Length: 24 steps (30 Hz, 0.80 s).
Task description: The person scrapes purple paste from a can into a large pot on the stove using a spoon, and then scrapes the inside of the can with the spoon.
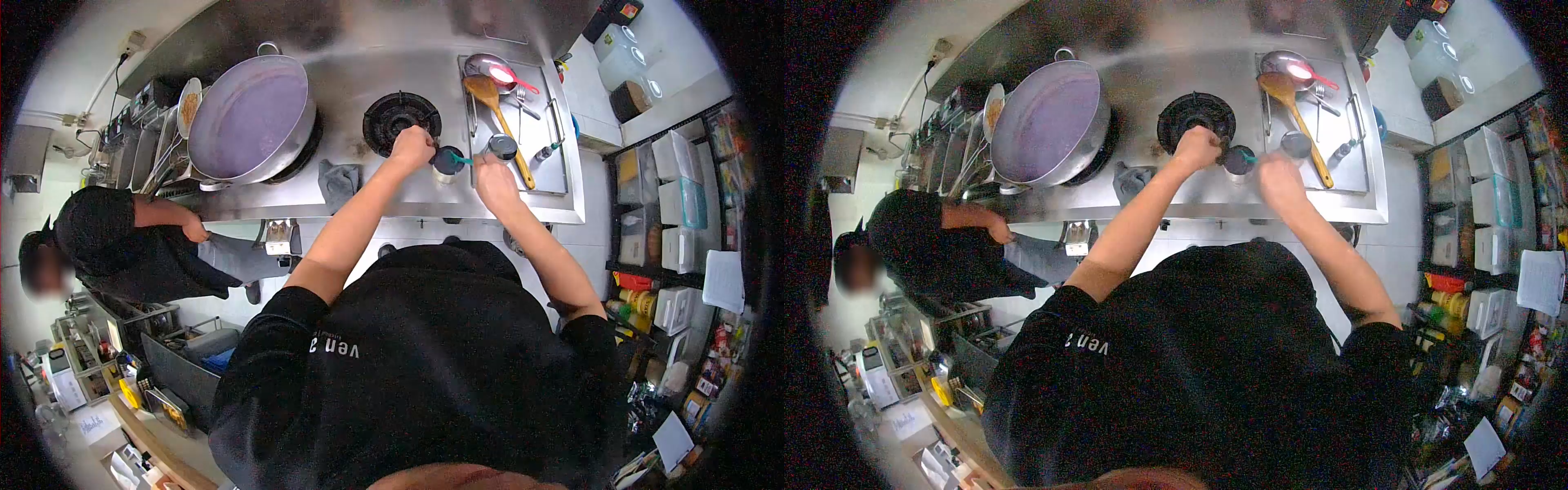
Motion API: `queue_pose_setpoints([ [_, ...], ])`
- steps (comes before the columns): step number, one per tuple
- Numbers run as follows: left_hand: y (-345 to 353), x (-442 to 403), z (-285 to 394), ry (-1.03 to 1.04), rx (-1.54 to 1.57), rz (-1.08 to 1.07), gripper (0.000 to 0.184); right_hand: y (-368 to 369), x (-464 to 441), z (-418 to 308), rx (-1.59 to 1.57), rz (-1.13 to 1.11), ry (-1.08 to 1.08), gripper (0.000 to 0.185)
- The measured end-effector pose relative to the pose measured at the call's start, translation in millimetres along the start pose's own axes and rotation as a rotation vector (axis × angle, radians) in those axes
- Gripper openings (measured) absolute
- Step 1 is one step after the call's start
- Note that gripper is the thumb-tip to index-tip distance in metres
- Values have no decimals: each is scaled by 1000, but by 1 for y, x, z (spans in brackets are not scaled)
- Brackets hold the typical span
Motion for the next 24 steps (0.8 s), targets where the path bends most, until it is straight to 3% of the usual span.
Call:
queue_pose_setpoints([
  [2, 0, 1, -2, 9, 4, 14, 19, -13, 11, -14, -20, 144, -143, 20],
  [5, 1, -2, -6, 26, 22, 23, 21, -22, 23, -22, -57, 103, -269, 21],
  [12, -5, -3, -1, 38, -12, 4, 22, -13, 7, 0, -46, 192, -153, 25],
  [14, -7, -3, 3, 39, -20, -6, 21, -6, 15, -4, -123, 216, -290, 22],
  [18, -4, -1, 7, 81, -35, 9, 20, -14, 14, -9, -126, 168, -331, 22],
  [21, -1, 0, 10, 64, -40, 13, 18, -17, 4, -6, -28, 219, -242, 23],
  [24, -2, -1, 10, 98, -91, 11, 22, -10, 9, -16, -10, 230, -368, 18],
])
Point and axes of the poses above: each hand's wrist, its own x-axis away from the middle knuckle, its own y-axis out of the palm, z = x × y, the point moved 5 cm from there along -x, towards the middle knuckle, and after that the axes turned 3 degrees about y, right-handed, at the moved point
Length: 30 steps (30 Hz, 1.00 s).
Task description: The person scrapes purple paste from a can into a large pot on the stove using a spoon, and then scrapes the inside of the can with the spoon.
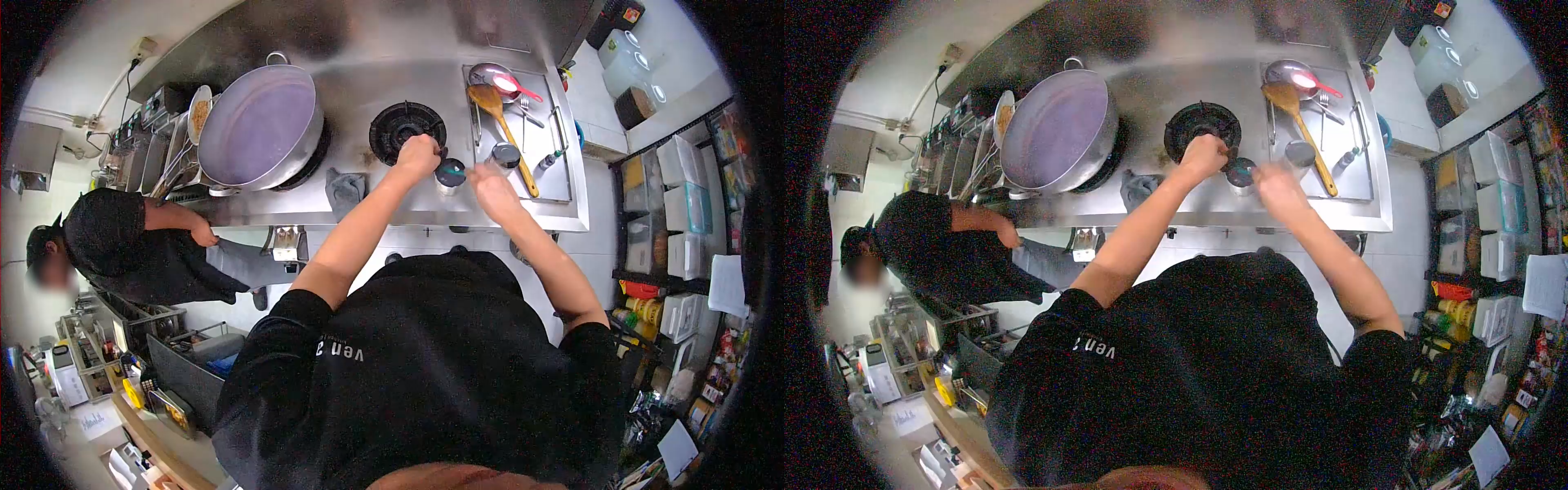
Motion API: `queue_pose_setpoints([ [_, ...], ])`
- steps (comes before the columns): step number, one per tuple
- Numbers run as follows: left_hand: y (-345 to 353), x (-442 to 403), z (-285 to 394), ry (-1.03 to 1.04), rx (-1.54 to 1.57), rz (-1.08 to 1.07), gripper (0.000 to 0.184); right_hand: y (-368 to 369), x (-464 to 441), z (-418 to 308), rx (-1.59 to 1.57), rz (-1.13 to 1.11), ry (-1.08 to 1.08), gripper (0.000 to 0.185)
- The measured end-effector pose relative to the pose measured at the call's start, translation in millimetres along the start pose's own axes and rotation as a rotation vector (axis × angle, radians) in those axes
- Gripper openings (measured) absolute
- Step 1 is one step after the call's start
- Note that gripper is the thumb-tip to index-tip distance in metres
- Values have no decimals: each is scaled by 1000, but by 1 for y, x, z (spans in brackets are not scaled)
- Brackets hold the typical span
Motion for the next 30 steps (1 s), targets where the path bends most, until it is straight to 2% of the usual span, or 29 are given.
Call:
queue_pose_setpoints([
  [3, -14, 10, 13, -55, 35, 28, 16, -6, 2, -7, -98, -20, -105, 18],
  [7, -4, 5, 14, 7, -12, 60, 15, -7, -8, 1, -9, -11, -62, 19],
  [10, -6, 9, 25, 79, -12, 59, 14, 4, -3, 8, 94, -61, 54, 20],
  [12, -4, 8, 28, 115, -39, 84, 14, 17, 5, 15, 71, -196, 237, 17],
  [16, 2, 3, 34, 113, -70, 63, 14, 27, 9, 18, -13, -199, 300, 18],
  [18, 1, 2, 37, 110, -92, 58, 14, 18, 6, 14, -114, -209, 236, 20],
  [22, -1, -2, 43, 127, -107, 32, 16, -3, 0, 13, -87, -310, 189, 15],
  [24, 0, -4, 45, 142, -125, 18, 16, -12, -10, 12, 153, -128, -73, 17],
  [25, 0, -5, 46, 150, -144, 8, 16, -16, -16, 14, 154, -127, -70, 17],
  [27, -2, -5, 49, 136, -147, 1, 13, -33, -24, 6, 154, 20, -242, 17],
  [30, -5, -7, 47, 120, -144, -2, 12, -37, -18, 7, 165, -7, -225, 16],
])
Point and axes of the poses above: each hand's wrist, its own x-axis away from the middle knuckle, its own y-axis out of the palm, z = x × y, the point moved 5 cm from there along -x, towards the middle knuckle, and after that the axes turned 3 degrees about y, right-handed, at the moved point
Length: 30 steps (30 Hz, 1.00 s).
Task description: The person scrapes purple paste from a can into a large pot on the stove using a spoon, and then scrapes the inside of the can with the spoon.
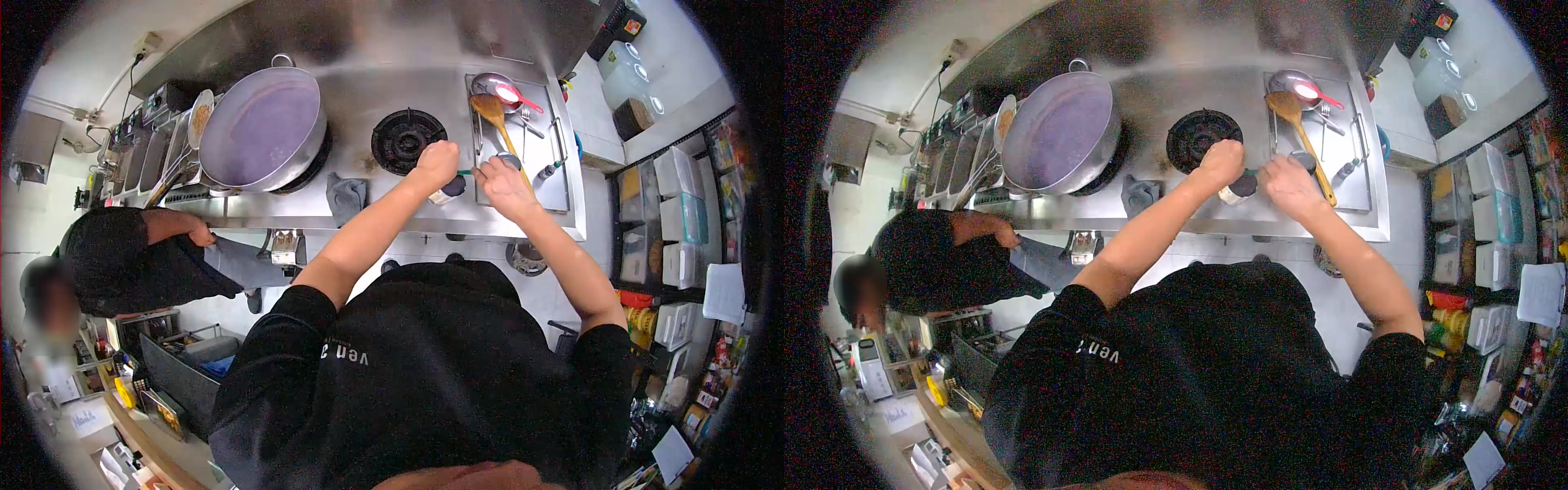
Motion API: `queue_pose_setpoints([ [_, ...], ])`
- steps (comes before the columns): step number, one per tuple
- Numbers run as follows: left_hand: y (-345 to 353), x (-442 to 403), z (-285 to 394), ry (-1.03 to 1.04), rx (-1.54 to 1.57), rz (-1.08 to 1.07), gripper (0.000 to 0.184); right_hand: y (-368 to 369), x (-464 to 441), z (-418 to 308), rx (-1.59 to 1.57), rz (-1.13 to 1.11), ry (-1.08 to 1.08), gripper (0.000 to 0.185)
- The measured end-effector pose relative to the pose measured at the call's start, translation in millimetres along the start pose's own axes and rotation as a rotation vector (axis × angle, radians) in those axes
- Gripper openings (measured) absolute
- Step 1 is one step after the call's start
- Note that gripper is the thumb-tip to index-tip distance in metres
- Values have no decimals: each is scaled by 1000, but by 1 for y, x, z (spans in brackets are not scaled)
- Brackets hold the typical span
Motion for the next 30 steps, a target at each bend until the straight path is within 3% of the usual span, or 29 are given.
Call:
queue_pose_setpoints([
  [3, 1, -2, -3, 6, 11, -3, 12, 13, 12, 3, 23, -135, 172, 18],
  [9, 3, -5, -2, 38, 20, 13, 14, 7, 0, 7, -8, -54, 55, 17],
  [13, 9, -7, -4, 53, 1, 10, 13, 17, 4, 3, 30, -104, 127, 16],
  [16, 8, -4, -3, 44, 24, 51, 16, 41, 16, -1, 11, -174, 285, 14],
  [18, 9, -3, -3, 56, 18, 58, 16, 53, 23, 0, -123, -302, 470, 15],
  [21, 12, -3, -6, 65, 17, 44, 17, 62, 23, 8, -322, -378, 584, 17],
  [22, 13, -3, -7, 57, 27, 25, 17, 63, 26, 8, -322, -378, 588, 17],
  [24, 10, -3, -6, 40, 27, 20, 17, 53, 28, 5, -401, -125, 456, 24],
  [27, 11, -1, -7, 37, 22, 10, 15, 29, 18, -1, -267, -328, 367, 26],
  [30, 12, -1, -5, 52, 32, 7, 16, 26, 14, 10, -75, -277, 211, 27],
])
Point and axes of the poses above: each hand's wrist, its own x-axis away from the middle knuckle, its own y-axis out of the palm, z = x × y, the point moved 5 cm from there along -x, towards the middle knuckle, and after that the axes turned 3 degrees about y, right-handed, at the moved point
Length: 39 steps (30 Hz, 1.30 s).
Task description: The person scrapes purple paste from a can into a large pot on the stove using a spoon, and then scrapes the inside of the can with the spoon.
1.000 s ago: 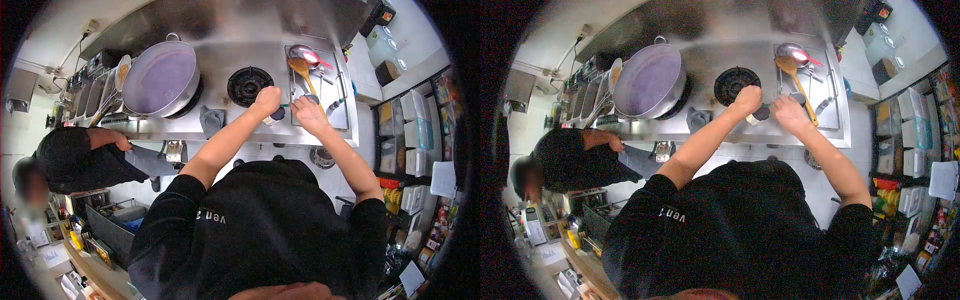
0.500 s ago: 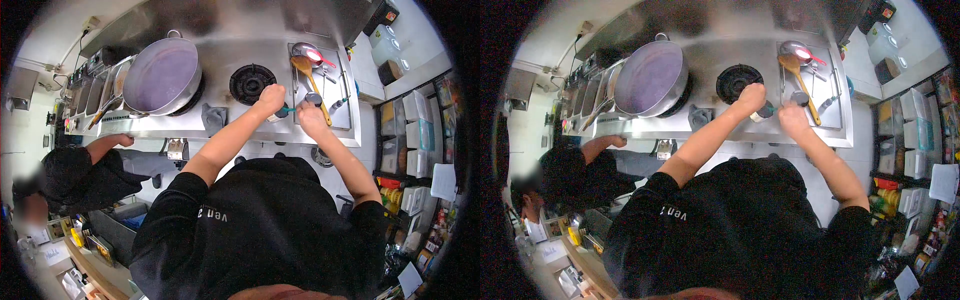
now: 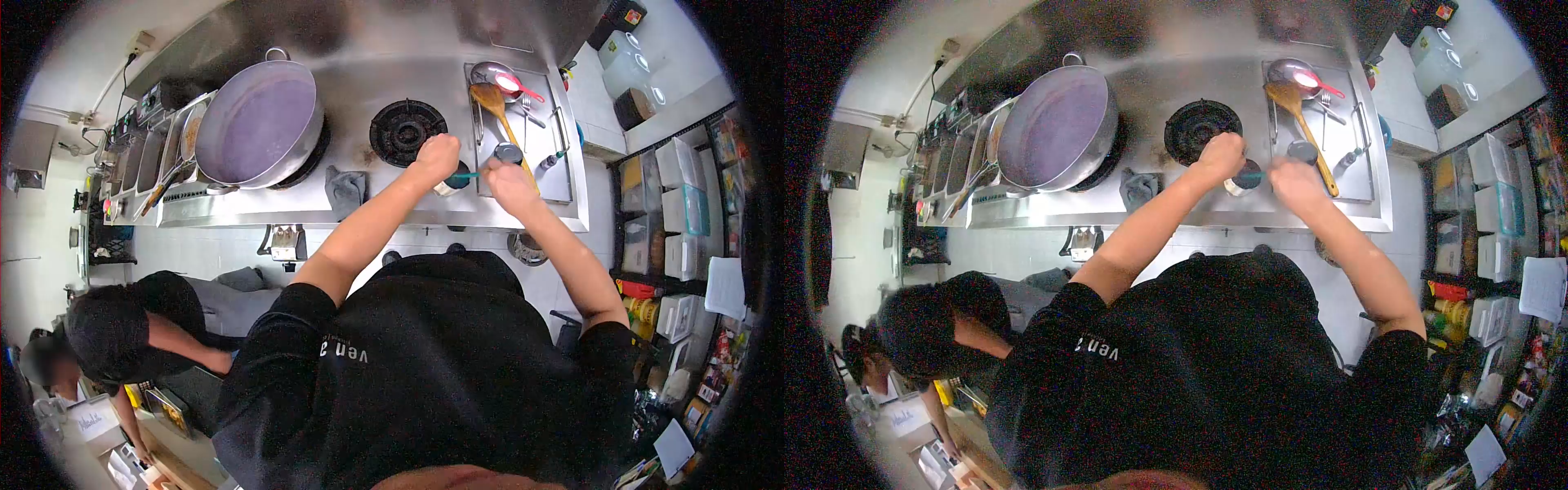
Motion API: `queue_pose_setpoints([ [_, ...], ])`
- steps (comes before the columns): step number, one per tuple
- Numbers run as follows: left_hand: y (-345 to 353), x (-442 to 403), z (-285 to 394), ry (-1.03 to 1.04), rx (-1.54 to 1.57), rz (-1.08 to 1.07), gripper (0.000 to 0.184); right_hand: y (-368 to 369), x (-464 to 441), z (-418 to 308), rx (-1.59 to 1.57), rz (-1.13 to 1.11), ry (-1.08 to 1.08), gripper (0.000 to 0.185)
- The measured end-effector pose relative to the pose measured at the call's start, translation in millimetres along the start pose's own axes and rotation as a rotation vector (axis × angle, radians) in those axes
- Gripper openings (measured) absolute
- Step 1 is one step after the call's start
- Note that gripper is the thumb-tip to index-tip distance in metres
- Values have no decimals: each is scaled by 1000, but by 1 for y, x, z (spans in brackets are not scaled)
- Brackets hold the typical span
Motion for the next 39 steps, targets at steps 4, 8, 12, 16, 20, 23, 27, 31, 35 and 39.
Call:
queue_pose_setpoints([
  [4, 0, 3, 6, -9, 18, -25, 15, -18, -6, -2, 39, 175, -83, 18],
  [8, -2, 5, 7, -18, 51, -9, 14, 3, 4, -1, 42, 116, -11, 18],
  [12, -2, 9, 1, -18, 66, 56, 13, 22, 17, -9, -90, -4, 170, 16],
  [16, -1, 13, -19, -104, 138, 39, 13, 22, 11, -10, -149, 58, 182, 15],
  [20, 3, 16, -41, -151, 212, 44, 17, 25, 4, -11, -124, 19, 251, 19],
  [23, -4, 18, -41, -145, 207, 25, 18, 42, 5, -12, -138, 51, 262, 17],
  [27, 1, 16, -52, -201, 270, -47, 24, 22, 6, -5, -247, 39, 306, 17],
  [31, -3, 16, -48, -210, 243, -67, 23, -22, 4, -2, -245, -51, 410, 18],
  [35, 3, 17, -48, -196, 306, -112, 24, -56, 11, -9, -333, 5, 500, 17],
  [39, 8, 15, -48, -203, 337, -125, 21, -38, 10, -14, -368, 23, 514, 18],
])
Point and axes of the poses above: each hand's wrist, its own x-axis away from the middle knuckle, its own y-axis out of the palm, z = x × y, the point moved 5 cm from there along -x, towards the middle knuckle, and after that the axes turned 3 degrees about y, right-handed, at the moved point
